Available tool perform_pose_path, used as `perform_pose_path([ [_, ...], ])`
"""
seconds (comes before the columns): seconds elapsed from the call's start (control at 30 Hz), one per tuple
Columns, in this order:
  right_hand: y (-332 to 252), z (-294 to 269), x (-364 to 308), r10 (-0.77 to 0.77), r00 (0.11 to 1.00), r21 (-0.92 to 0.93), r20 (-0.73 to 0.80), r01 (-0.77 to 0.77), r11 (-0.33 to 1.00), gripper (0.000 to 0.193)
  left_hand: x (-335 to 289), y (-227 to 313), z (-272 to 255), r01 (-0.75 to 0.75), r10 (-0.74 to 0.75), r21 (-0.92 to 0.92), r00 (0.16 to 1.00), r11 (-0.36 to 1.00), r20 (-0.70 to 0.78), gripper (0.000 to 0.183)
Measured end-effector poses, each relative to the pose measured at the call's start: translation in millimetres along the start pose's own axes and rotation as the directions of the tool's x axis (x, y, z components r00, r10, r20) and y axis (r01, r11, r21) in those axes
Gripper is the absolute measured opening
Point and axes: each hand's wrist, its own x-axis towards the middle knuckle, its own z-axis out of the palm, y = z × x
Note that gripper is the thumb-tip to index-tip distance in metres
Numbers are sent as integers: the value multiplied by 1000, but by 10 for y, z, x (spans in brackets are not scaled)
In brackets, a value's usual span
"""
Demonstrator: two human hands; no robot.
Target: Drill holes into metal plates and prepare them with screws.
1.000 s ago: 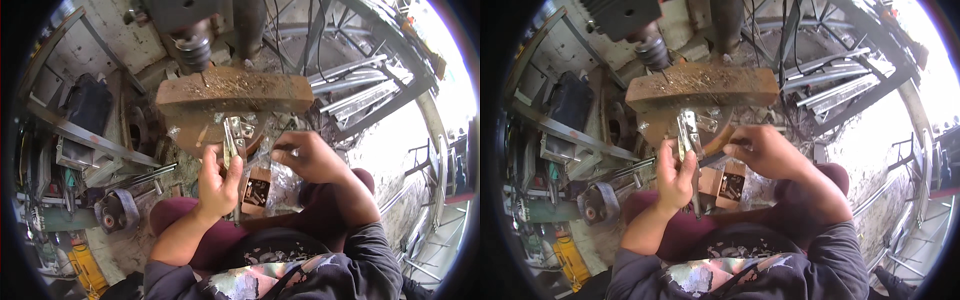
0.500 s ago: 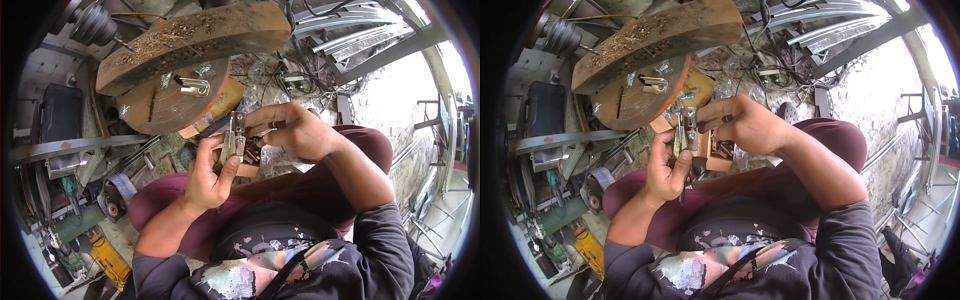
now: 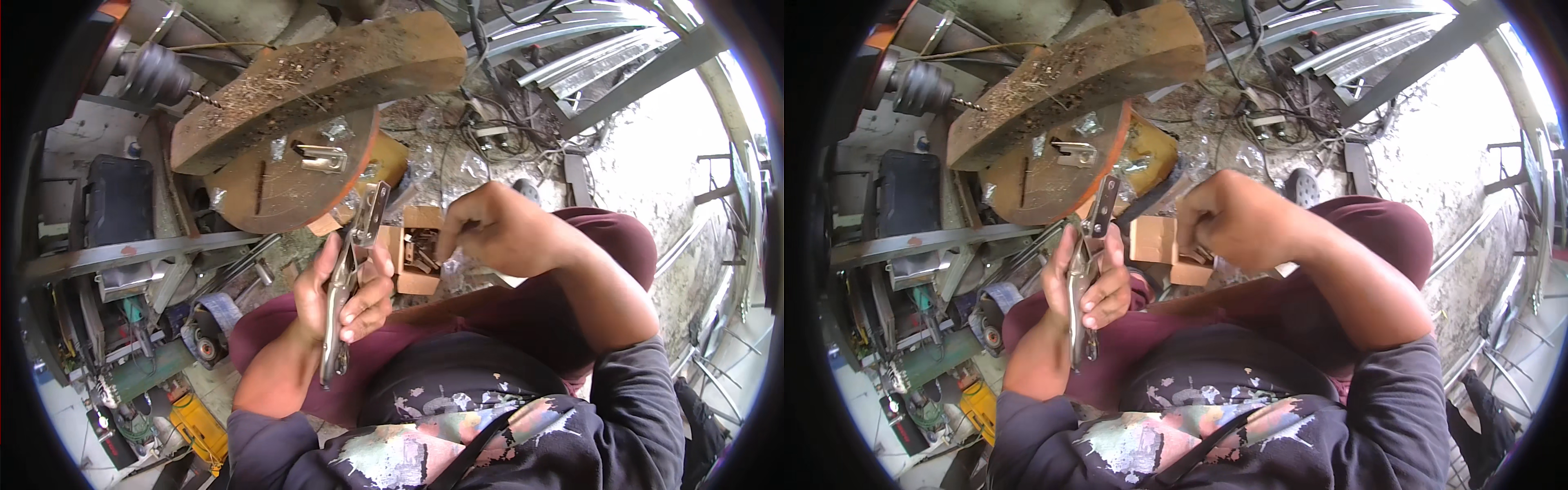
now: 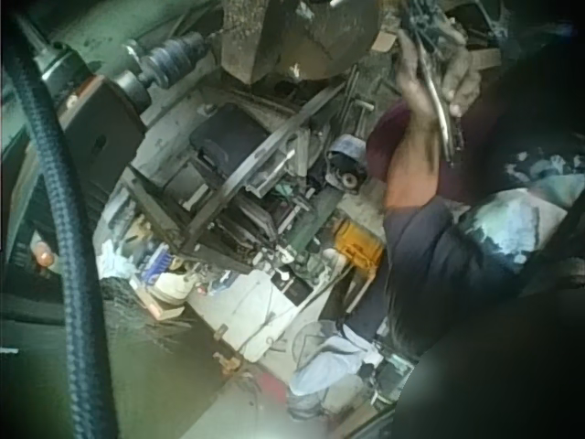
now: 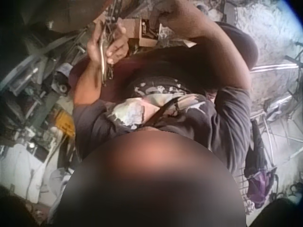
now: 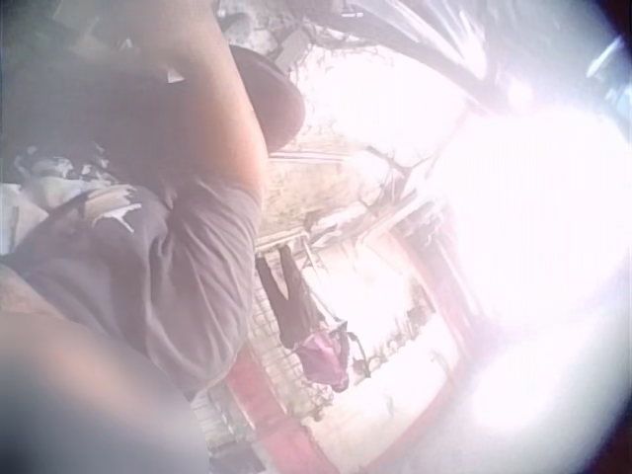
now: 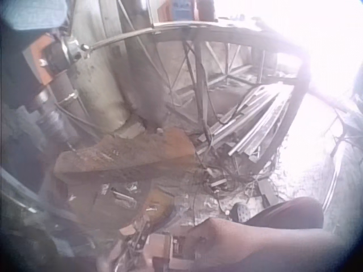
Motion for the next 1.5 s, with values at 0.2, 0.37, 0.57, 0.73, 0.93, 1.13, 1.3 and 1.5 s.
perform_pose_path([
  [0.2, 21, -60, -103, 44, 995, -246, 85, -21, 969, 15, 9, 188, 132, 87, -28, -180, 951, 980, 307, 65],
  [0.37, -37, -6, -102, 118, 984, -420, 132, -53, 906, 26, -36, 242, 181, 160, -63, -169, 879, 973, 472, 56],
  [0.57, -2, 3, -77, 88, 987, -449, 137, -17, 894, 30, -54, 251, 189, 140, -39, -165, 864, 976, 502, 44],
  [0.73, -41, -24, -85, 84, 965, -415, 247, 27, 909, 33, -86, 249, 223, 102, -45, -109, 899, 989, 435, 45],
  [0.93, 107, 514, 27, 174, 745, 184, 644, -372, 910, 65, 68, -185, 87, 188, 305, 643, 760, 742, -574, 46],
  [1.13, 505, 1246, 64, 539, 766, 387, 350, -643, 662, 54, 167, -474, -559, 349, 149, 504, 688, 790, -710, 19],
  [1.3, 654, 1366, 14, 746, 609, 464, 269, -761, 454, 59, 53, -625, -535, 566, -323, 131, 628, 814, -708, 25],
  [1.5, 714, 1397, -7, 823, 521, 481, 226, -794, 370, 60, 110, -613, -563, 527, -389, 11, 643, 850, -660, 21],
])
